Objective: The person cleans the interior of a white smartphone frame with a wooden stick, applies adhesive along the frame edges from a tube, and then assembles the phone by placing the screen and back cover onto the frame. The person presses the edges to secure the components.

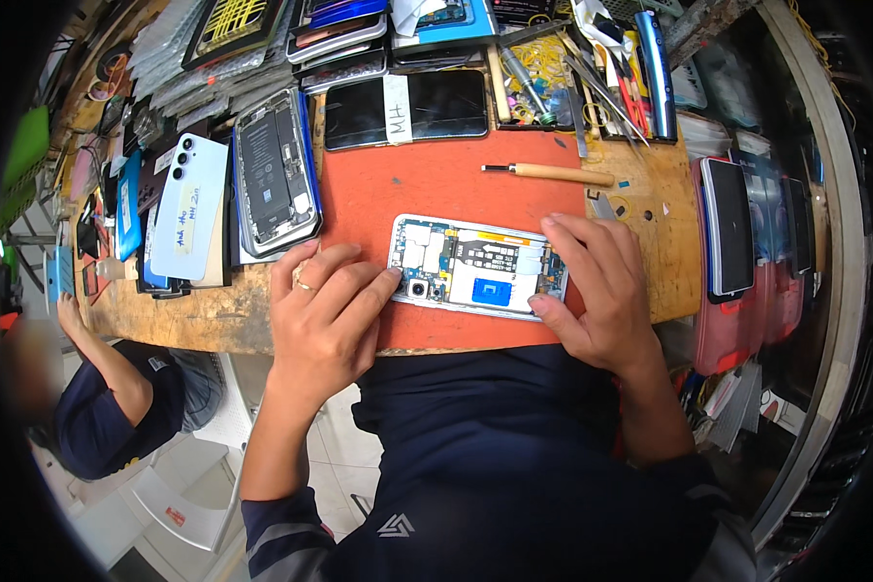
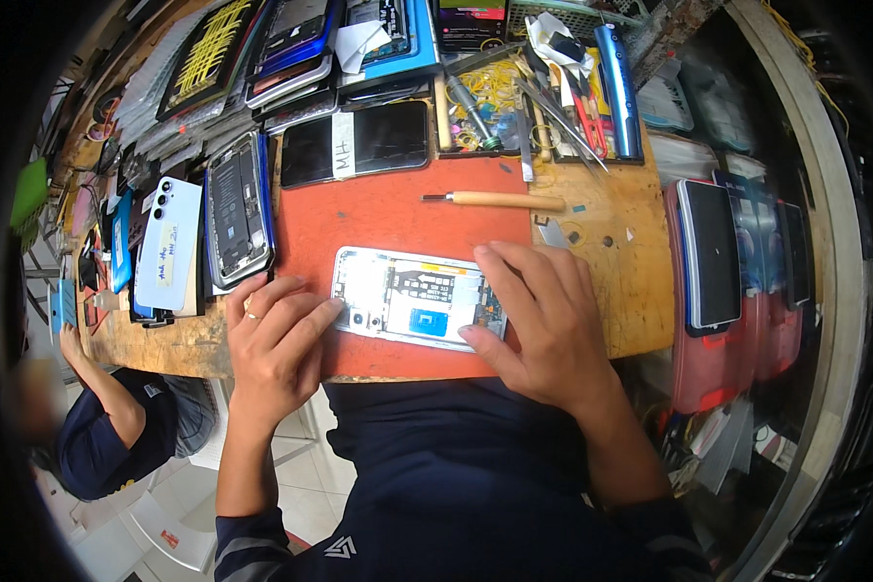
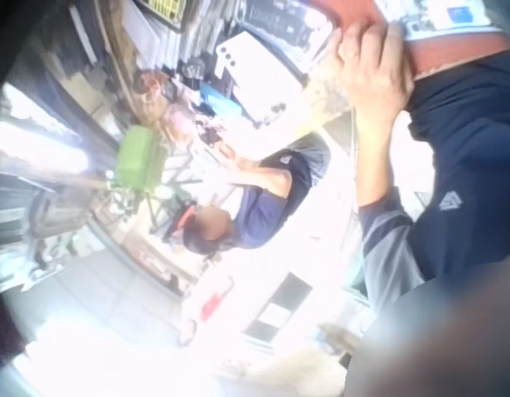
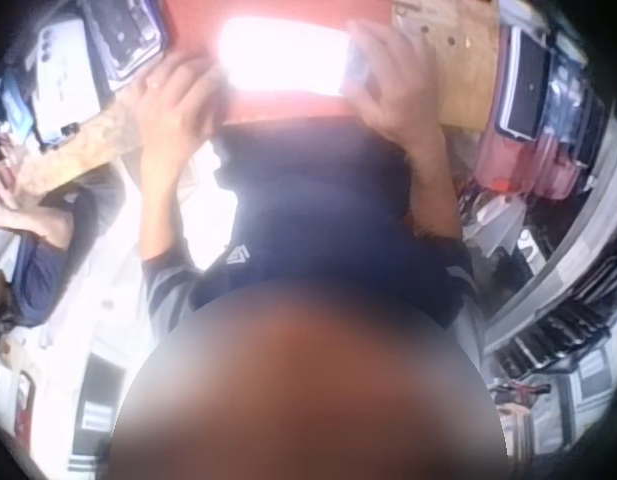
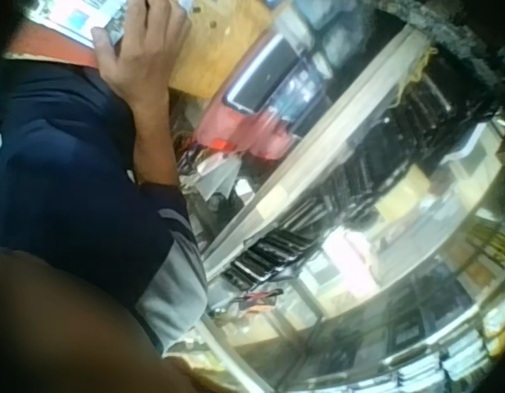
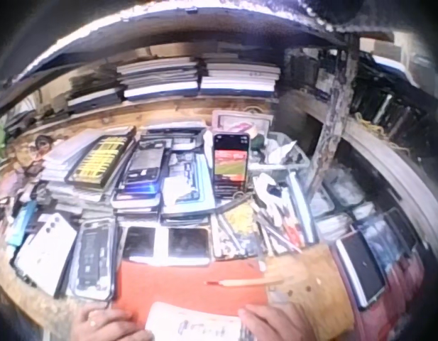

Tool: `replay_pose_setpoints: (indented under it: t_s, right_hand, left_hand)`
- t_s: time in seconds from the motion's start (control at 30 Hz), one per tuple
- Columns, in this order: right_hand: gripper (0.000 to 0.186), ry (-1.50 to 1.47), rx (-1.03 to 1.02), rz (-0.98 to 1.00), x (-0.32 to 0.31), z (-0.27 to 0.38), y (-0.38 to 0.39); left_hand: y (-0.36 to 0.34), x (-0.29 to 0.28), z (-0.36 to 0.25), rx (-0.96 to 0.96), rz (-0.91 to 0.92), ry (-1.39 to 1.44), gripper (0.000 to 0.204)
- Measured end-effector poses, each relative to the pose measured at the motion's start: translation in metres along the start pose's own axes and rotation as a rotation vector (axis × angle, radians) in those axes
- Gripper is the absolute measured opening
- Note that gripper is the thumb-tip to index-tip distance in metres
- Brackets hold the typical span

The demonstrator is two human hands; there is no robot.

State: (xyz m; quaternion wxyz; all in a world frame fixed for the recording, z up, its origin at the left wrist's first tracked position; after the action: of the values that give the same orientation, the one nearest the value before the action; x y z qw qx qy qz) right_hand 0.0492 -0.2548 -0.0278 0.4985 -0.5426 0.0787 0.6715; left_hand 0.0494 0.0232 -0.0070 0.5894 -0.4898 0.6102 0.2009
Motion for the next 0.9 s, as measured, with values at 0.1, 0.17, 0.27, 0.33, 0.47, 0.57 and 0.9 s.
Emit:
replay_pose_setpoints:
  t_s: [0.1, 0.17, 0.27, 0.33, 0.47, 0.57, 0.9]
  right_hand:
    - [0.067, 0.003, -0.004, 0.004, 0.000, 0.000, 0.000]
    - [0.067, 0.001, -0.007, 0.005, -0.001, 0.000, 0.000]
    - [0.067, -0.005, -0.007, 0.006, -0.001, -0.001, -0.001]
    - [0.067, -0.005, -0.009, 0.003, -0.001, -0.002, -0.001]
    - [0.066, -0.012, -0.009, 0.008, -0.001, -0.002, -0.001]
    - [0.065, -0.017, 0.004, 0.019, -0.001, -0.002, 0.000]
    - [0.064, -0.028, 0.023, 0.014, -0.001, 0.000, -0.001]
  left_hand:
    - [0.000, 0.000, 0.000, -0.001, 0.004, 0.022, 0.042]
    - [0.000, -0.002, 0.001, -0.022, -0.011, 0.049, 0.042]
    - [0.000, -0.002, 0.003, -0.042, -0.026, 0.063, 0.044]
    - [0.000, 0.000, 0.002, -0.017, 0.006, 0.027, 0.045]
    - [0.000, 0.003, -0.001, 0.015, 0.010, -0.002, 0.043]
    - [0.001, 0.003, -0.005, 0.046, 0.012, -0.080, 0.040]
    - [0.005, 0.006, -0.012, 0.095, 0.000, -0.168, 0.040]
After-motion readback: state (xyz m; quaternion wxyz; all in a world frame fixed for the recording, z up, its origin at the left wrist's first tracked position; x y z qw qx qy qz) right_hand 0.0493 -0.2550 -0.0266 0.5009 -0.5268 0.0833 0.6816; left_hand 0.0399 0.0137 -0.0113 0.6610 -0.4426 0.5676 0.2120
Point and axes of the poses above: each hand's wrist, its own y-axis away from the middle knuckle, its own x-axis out of the palm, z = x × y, the point moved 5 cm from there along -y, towards the middle knuckle, and after that the axes turned 8 degrees about -x, right-handed, at the moved point
